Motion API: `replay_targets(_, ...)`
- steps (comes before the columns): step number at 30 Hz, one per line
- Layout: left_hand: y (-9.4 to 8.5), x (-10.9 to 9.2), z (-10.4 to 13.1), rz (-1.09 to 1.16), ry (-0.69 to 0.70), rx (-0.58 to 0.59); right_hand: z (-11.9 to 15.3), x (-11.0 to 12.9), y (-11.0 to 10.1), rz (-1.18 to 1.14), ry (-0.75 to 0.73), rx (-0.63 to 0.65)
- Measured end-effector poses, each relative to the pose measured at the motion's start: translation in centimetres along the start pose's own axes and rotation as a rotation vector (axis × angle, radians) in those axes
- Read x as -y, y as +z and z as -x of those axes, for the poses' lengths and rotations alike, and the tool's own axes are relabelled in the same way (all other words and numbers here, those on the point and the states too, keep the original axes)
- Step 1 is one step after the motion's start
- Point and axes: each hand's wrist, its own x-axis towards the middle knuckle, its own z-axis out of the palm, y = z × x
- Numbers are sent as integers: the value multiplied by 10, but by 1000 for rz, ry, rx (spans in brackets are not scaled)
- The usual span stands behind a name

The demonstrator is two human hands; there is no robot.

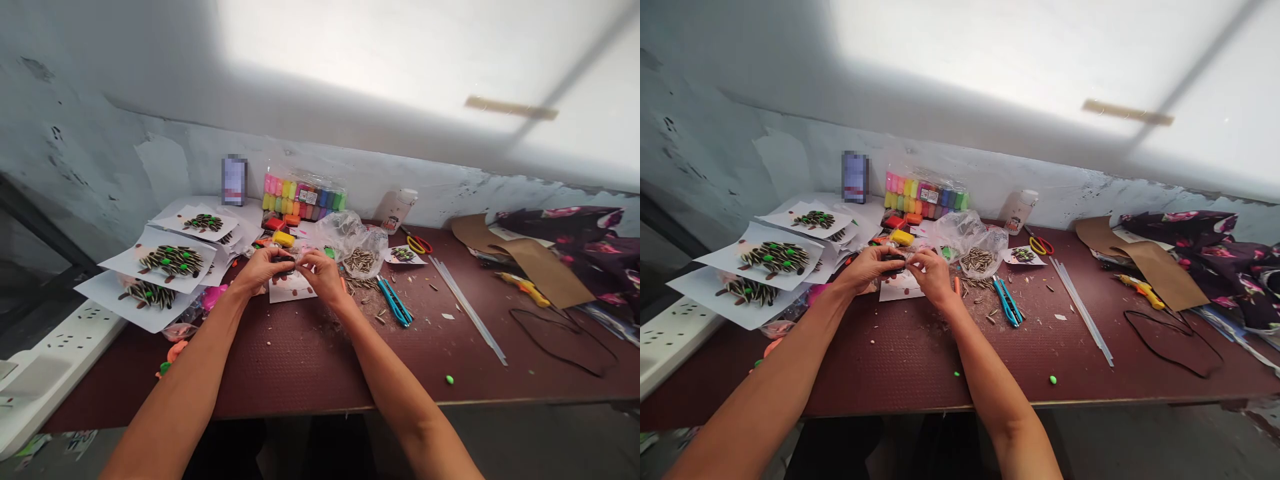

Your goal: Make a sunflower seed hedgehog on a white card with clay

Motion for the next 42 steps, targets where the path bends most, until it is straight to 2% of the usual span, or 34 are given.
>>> replay_targets(5,0,-1,0,66,-23,-11,0,3,0,15,-36,-29)
replay_targets(10,-3,-1,0,49,-37,21,-1,5,-3,59,-56,74)
replay_targets(19,-1,0,0,76,-36,-10,0,3,-1,86,-58,13)
replay_targets(27,-1,-1,1,101,-71,-1,-1,6,-7,101,-96,89)
replay_targets(33,2,-2,1,105,-62,-46,2,9,-2,173,-128,43)
replay_targets(37,5,0,0,7,-39,-73,5,10,5,187,-141,6)
replay_targets(42,2,-1,-2,-133,5,-143,7,15,9,95,-165,-160)
